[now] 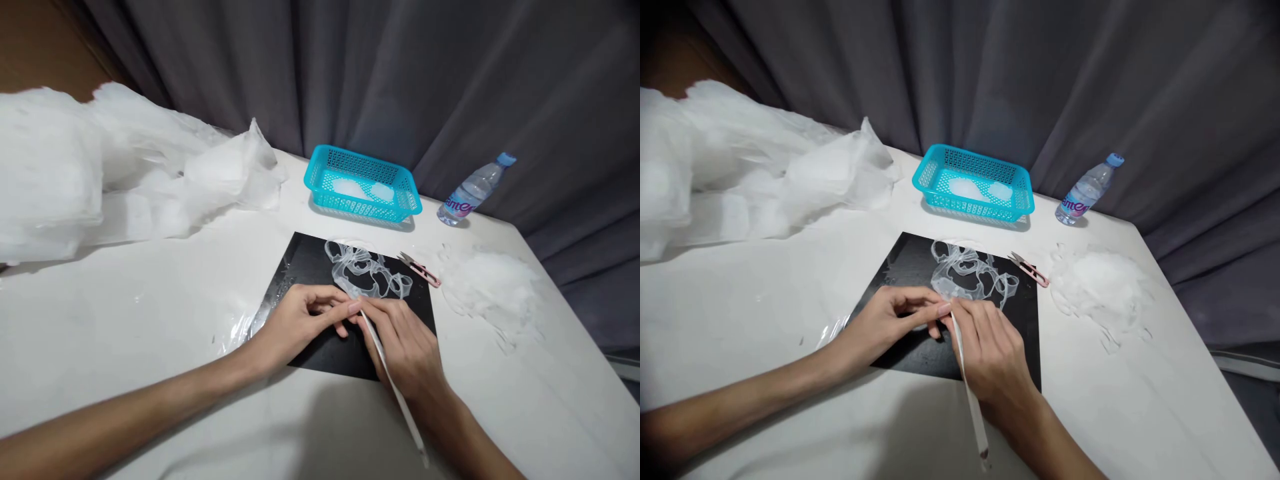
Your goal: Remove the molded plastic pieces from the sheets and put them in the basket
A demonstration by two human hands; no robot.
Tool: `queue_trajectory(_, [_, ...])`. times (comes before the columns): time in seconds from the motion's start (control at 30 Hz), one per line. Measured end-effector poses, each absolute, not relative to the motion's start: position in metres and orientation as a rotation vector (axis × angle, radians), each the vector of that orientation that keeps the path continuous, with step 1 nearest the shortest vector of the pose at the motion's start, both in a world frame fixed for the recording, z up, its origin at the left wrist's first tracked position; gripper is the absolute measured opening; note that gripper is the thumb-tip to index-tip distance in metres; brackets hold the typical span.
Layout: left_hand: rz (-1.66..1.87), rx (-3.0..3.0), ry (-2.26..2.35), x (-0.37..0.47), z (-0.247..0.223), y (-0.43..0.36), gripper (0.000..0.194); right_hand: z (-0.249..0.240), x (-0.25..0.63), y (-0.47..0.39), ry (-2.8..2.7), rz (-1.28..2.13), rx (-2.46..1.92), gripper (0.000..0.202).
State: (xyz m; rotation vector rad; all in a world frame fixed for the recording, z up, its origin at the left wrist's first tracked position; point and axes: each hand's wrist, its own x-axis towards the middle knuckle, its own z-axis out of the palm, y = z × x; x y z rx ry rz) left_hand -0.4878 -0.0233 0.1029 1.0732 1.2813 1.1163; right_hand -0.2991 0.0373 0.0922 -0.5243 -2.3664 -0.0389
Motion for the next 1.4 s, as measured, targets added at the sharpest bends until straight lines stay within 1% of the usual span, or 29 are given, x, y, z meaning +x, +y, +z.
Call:
queue_trajectory(0.23, [1.158,1.073,1.322,-0.488,0.102,-0.024,0.021,0.089,-0.297,0.031,-2.356,0.139,-0.56,0.022])
queue_trajectory(0.43, [1.087,1.072,1.294,-0.493,0.104,-0.021,0.029,0.088,-0.297,0.029,-2.342,0.105,-0.584,0.022])
queue_trajectory(0.67, [1.078,1.133,1.318,-0.494,0.103,-0.019,0.027,0.09,-0.297,0.032,-2.307,0.186,-0.575,0.023])
queue_trajectory(0.87, [1.143,1.156,1.379,-0.489,0.1,-0.02,0.02,0.088,-0.299,0.026,-2.305,0.268,-0.606,0.021])
queue_trajectory(1.0, [1.127,1.169,1.395,-0.489,0.1,-0.019,0.01,0.086,-0.297,0.031,-2.256,0.478,-0.633,0.024])
queue_trajectory(1.1, [1.076,1.155,1.423,-0.492,0.103,-0.019,0.006,0.092,-0.289,0.047,-2.124,0.583,-0.777,0.023])
queue_trajectory(1.17, [1.052,1.134,1.449,-0.494,0.105,-0.019,0.008,0.097,-0.279,0.064,-1.995,0.594,-0.938,0.022])
queue_trajectory(1.27, [1.045,1.114,1.491,-0.496,0.107,-0.02,0.011,0.099,-0.259,0.097,-1.724,0.667,-1.175,0.026])
queue_trajectory(1.4, [1.044,1.109,1.529,-0.496,0.108,-0.02,0.013,0.089,-0.239,0.127,-1.412,0.929,-1.161,0.03])
